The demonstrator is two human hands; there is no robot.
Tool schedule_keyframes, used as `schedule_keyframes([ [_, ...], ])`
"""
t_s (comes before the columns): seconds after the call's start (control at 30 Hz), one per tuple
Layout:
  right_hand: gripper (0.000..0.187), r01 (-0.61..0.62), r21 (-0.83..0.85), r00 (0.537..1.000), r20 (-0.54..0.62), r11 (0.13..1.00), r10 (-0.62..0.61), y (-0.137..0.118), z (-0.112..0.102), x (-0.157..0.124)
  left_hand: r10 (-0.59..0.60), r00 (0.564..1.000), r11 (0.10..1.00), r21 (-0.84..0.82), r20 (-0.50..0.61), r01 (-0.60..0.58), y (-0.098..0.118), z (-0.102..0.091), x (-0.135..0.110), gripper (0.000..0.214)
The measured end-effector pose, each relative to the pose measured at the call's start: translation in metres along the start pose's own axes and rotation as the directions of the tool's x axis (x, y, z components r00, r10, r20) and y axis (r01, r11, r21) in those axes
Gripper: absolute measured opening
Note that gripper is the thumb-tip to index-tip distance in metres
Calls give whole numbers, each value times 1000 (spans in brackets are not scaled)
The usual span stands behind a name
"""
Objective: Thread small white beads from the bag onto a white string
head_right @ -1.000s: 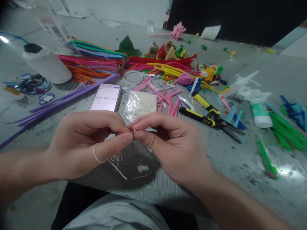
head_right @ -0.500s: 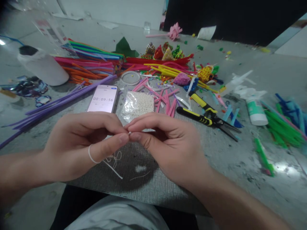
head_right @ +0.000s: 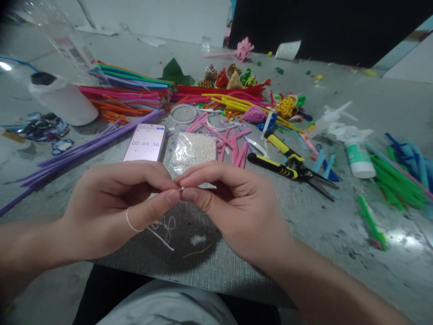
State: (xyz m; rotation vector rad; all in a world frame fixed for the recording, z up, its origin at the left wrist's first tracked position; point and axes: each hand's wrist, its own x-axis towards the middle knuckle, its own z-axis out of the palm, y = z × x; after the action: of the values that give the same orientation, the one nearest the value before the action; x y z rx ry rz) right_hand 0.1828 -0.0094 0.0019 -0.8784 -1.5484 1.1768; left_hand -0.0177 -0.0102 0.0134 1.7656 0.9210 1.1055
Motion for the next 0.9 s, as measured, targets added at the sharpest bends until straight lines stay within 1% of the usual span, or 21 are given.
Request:
schedule_keyframes([
  [0.13,16,-38,55,999,19,998,37,1,0,-1,24,1000,1000,4,-3,-24,-1,-1,-2,7],
  [0.27,10,-89,107,996,13,990,88,1,1,-2,48,999,998,36,-17,-48,0,1,-2,7],
  [0.37,8,-93,127,996,11,988,92,1,2,-2,50,998,997,66,-26,-48,1,1,0,9],
  [0.47,9,-84,89,996,3,993,84,0,3,-3,57,998,996,73,-27,-55,1,0,1,9],
  [0.7,10,-5,-23,1000,-6,1000,5,-1,3,-1,72,997,996,53,-19,-71,-1,1,0,8],
  [0.9,14,-3,-19,1000,-3,1000,3,-1,2,0,78,997,994,73,-3,-78,0,-1,0,8],
])
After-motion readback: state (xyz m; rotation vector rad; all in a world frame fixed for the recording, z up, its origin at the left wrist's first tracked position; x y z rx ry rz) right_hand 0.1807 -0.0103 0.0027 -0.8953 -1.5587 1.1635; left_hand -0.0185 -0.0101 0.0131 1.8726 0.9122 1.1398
